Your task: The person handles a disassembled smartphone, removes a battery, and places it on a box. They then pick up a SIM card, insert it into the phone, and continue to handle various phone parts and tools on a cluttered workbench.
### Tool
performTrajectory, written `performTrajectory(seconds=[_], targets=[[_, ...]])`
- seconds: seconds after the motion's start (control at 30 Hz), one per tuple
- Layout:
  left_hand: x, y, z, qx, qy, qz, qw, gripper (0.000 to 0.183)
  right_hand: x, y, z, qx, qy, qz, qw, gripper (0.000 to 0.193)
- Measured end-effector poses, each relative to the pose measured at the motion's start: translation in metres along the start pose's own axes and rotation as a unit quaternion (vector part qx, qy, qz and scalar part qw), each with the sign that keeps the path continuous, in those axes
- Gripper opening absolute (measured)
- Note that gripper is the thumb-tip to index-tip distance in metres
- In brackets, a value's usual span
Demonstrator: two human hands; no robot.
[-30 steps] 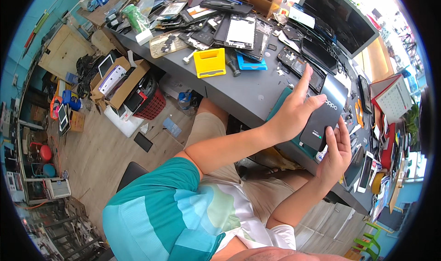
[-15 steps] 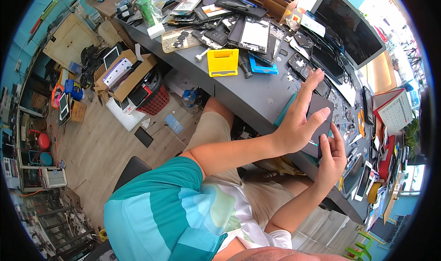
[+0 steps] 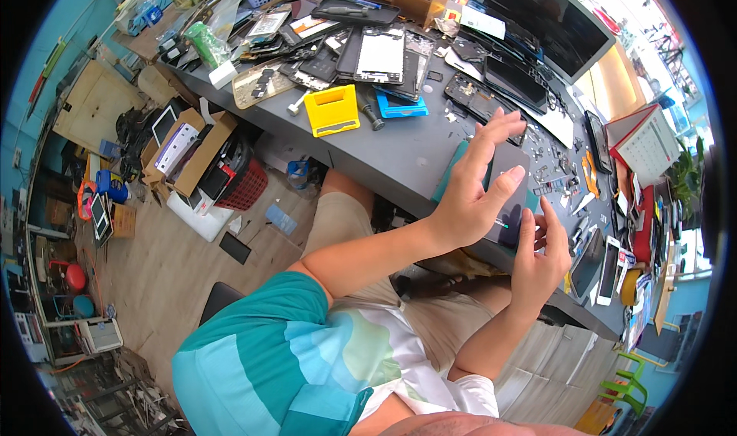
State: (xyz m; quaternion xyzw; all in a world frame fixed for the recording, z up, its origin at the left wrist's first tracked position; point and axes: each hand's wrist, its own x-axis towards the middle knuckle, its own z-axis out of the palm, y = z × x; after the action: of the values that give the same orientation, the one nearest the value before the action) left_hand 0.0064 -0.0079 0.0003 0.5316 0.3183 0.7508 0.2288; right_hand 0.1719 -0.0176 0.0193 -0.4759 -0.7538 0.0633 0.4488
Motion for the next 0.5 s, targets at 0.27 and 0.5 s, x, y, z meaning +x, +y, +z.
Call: performTrajectory(seconds=[0.27, 0.5], targets=[[0.000, 0.009, -0.001, 0.040, -0.062, 0.033, 0.997, 0.015, -0.006, 0.033, 0.000, 0.052, 0.074, 0.052, 0.995, 0.016], [0.009, 0.025, -0.036, 0.136, -0.098, 0.140, 0.976, 0.003, -0.001, 0.045, 0.004, 0.065, 0.097, 0.041, 0.992, 0.007]])
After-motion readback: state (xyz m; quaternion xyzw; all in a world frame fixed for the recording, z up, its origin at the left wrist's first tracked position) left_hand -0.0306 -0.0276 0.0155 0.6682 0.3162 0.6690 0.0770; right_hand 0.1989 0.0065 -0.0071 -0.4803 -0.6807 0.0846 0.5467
